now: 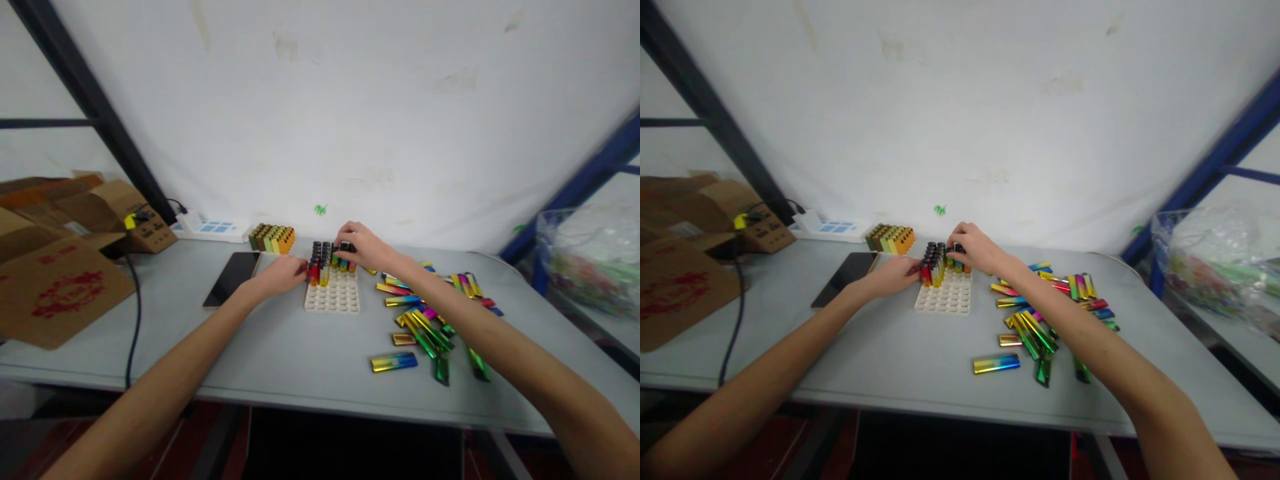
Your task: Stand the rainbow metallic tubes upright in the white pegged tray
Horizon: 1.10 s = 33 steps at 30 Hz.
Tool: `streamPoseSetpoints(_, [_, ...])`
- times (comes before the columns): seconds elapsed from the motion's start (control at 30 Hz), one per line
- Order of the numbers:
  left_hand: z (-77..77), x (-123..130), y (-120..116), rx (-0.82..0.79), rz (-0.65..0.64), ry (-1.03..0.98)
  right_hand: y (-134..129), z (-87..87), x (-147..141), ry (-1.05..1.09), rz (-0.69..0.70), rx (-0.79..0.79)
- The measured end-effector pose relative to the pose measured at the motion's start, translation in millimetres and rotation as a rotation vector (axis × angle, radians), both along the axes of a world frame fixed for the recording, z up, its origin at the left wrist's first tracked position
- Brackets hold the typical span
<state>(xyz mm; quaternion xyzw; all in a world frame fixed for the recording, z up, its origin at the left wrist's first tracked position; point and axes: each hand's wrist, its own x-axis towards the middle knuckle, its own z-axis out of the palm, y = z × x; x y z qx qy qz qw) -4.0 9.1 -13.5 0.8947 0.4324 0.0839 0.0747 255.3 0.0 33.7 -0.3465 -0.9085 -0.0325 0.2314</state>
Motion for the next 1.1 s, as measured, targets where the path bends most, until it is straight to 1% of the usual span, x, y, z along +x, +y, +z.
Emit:
streamPoseSetpoints(0.1, [0.4, 0.4, -0.2, -0.002, -0.001, 0.004, 3.9, -7.1, 2.6, 0.045, -0.005, 0.024])
streamPoseSetpoints(0.17, [0.4, 0.4, 0.0, -0.004, -0.003, 0.010, 5.5, -7.6, 3.8, 0.056, -0.016, 0.014])
streamPoseSetpoints(0.3, [0.4, 0.4, 0.2, 0.006, 0.000, 0.014, 6.0, -2.7, 2.3, 0.026, -0.024, -0.043])
streamPoseSetpoints(0.43, [1.7, 1.0, -0.8, 0.013, 0.015, 0.036, 1.3, 2.4, -1.7, 0.040, -0.077, -0.030])
streamPoseSetpoints(0.53, [2.9, 1.2, -1.5, 0.010, 0.006, 0.042, -7.2, 8.3, 1.4, 0.081, -0.087, -0.024])
streamPoseSetpoints(0.6, [3.7, 1.0, -2.1, 0.014, -0.004, 0.035, -15.8, 13.2, 9.5, 0.099, -0.079, -0.031])
streamPoseSetpoints(0.7, [4.9, 1.0, -3.0, 0.015, -0.002, 0.038, -34.6, 18.4, 30.4, 0.135, -0.103, -0.044])
streamPoseSetpoints(0.77, [5.4, 1.2, -3.3, 0.018, 0.007, 0.053, -50.5, 18.4, 48.2, 0.144, -0.132, -0.082])
streamPoseSetpoints(0.83, [5.2, 1.4, -3.1, 0.020, 0.009, 0.059, -66.3, 14.9, 67.3, 0.131, -0.149, -0.179])
streamPoseSetpoints(0.93, [3.8, 1.2, -2.2, 0.016, 0.007, 0.050, -82.9, 2.9, 94.6, 0.123, -0.210, -0.326])
streamPoseSetpoints(1.03, [2.6, 0.7, -1.5, 0.009, 0.003, 0.035, -87.3, -13.8, 114.4, 0.078, -0.261, -0.354])
streamPoseSetpoints(1.1, [2.3, 0.4, -1.4, 0.008, 0.002, 0.030, -86.1, -23.9, 120.6, 0.014, -0.268, -0.356])
